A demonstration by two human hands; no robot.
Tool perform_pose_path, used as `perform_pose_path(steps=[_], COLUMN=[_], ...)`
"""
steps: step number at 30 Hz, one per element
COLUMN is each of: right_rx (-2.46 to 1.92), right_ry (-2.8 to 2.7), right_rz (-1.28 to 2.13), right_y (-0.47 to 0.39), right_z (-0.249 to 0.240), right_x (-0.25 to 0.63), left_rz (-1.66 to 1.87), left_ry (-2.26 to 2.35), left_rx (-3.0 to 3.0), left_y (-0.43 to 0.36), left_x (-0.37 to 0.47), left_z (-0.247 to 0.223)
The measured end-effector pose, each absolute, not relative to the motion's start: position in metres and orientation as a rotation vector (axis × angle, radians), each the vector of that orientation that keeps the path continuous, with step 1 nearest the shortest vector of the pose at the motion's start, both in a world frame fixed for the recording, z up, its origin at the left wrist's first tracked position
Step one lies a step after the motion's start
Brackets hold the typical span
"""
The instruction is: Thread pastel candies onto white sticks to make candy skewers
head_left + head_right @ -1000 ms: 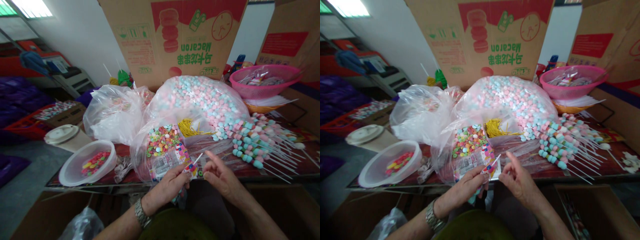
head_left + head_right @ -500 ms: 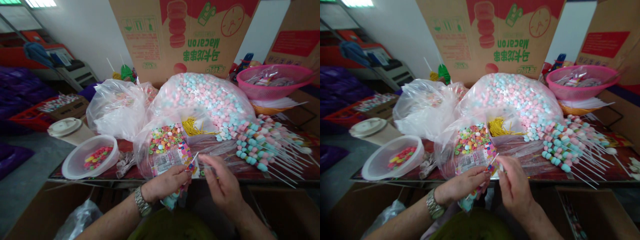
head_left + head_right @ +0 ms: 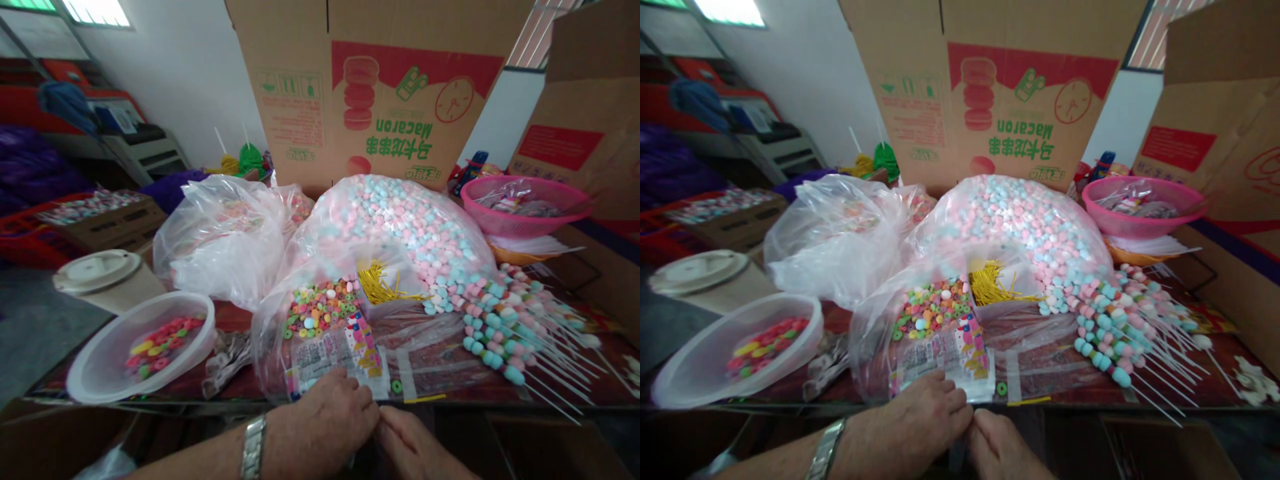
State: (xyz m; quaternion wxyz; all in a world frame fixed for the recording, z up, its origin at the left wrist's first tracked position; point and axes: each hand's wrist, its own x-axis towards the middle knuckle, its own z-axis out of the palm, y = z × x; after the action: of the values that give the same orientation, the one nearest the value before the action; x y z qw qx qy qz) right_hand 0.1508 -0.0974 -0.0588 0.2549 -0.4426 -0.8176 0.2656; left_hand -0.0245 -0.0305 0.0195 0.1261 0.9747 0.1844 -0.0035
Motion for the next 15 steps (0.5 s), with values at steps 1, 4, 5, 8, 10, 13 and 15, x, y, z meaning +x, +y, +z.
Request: perform_pose_path(steps=[1, 4, 5, 8, 10, 13, 15], right_rx=[-1.213, -1.149, -1.165, -1.459, -1.628, -1.606, -1.598], right_ry=[-2.187, -2.237, -2.25, -2.24, -2.364, -2.53, -2.578], right_rz=[0.838, 0.913, 0.925, 0.635, 0.128, 0.086, 0.14], right_y=[-0.099, -0.087, -0.074, -0.01, 0.042, 0.104, 0.123], right_z=[-0.057, -0.035, -0.023, 0.013, 0.026, 0.023, 0.013], right_x=[0.152, 0.165, 0.172, 0.198, 0.215, 0.232, 0.234], left_rz=[0.08, 0.347, 0.428, 0.675, 0.784, 0.866, 0.914], left_ry=[0.5, 0.522, 0.6, 0.957, 1.139, 1.194, 1.168], left_rx=[2.944, 2.931, 2.838, 2.307, 1.81, 1.152, 0.903], left_y=[-0.031, -0.033, -0.034, -0.03, -0.026, -0.018, -0.013], left_x=[-0.026, -0.031, -0.033, -0.036, -0.036, -0.034, -0.034], left_z=[0.02, 0.015, 0.011, -0.003, -0.011, -0.016, -0.016])
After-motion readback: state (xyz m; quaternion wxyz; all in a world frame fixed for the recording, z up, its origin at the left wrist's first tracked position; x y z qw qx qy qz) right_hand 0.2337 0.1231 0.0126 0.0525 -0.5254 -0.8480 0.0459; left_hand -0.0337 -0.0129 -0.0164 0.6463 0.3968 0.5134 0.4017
